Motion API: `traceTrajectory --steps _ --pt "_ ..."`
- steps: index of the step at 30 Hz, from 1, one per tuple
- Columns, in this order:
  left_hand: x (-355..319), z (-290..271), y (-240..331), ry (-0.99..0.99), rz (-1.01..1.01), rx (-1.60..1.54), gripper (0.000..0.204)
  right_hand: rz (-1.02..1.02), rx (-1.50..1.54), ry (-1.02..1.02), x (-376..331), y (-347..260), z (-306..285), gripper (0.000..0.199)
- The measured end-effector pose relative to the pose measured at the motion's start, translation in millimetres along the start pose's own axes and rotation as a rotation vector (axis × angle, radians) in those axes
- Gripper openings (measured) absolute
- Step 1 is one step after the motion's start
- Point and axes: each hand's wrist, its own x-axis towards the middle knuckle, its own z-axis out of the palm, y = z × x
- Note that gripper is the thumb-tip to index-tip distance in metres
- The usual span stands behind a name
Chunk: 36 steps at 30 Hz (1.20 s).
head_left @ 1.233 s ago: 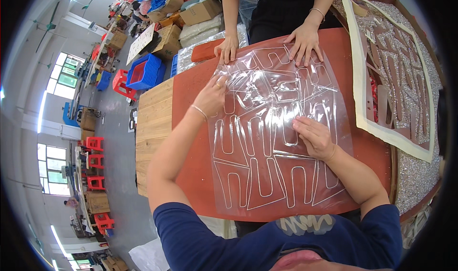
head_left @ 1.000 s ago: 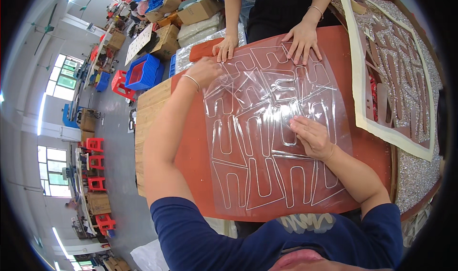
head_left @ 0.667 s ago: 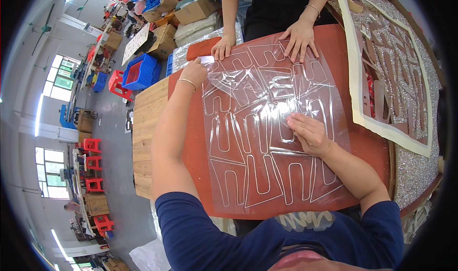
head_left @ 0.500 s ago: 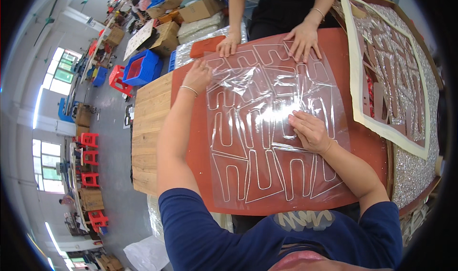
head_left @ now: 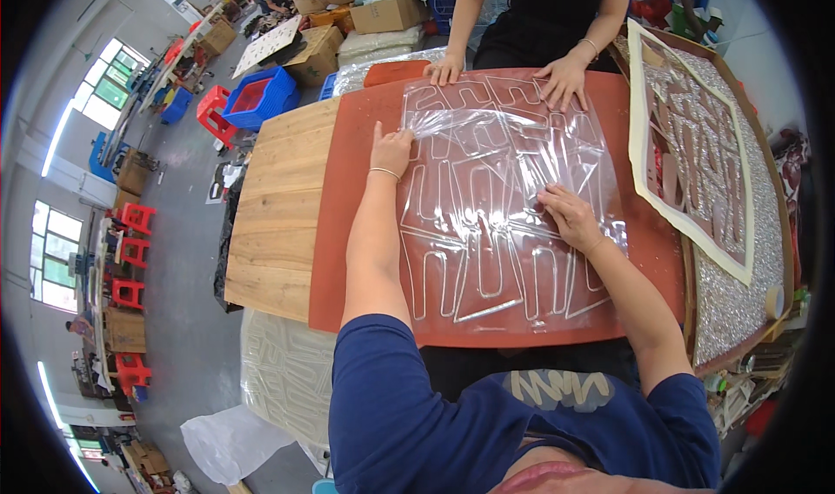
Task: Applying glitter material to shoe pattern components and securing them with plastic film.
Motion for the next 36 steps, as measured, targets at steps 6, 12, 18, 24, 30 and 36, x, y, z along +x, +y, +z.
traceTrajectory --steps 6,12,18,24,30,36 --pt "-55.8 -8.2 -16.9 0.175 0.020 0.063 0.020 0.179 0.152 0.046 -34.0 -45.3 -5.1 0.021" --pt "-132.8 -30.1 -24.8 0.187 0.034 0.116 0.024 0.090 0.215 -0.014 -79.0 -94.7 -25.4 0.022" --pt "-215.5 -67.5 -4.2 0.175 0.056 0.036 0.025 -0.002 0.213 -0.098 -130.2 -139.1 -37.8 0.022" --pt "-307.8 -103.3 26.1 0.222 0.052 0.039 0.021 -0.103 0.199 -0.113 -179.7 -183.1 -56.8 0.022" --pt "-412.0 -154.3 80.2 0.219 -0.011 -0.013 0.023 -0.108 0.295 -0.182 -235.3 -218.9 -89.7 0.022" --pt "-507.6 -198.4 153.8 0.177 -0.144 0.039 0.028 -0.102 0.477 -0.268 -290.3 -238.1 -124.2 0.025"
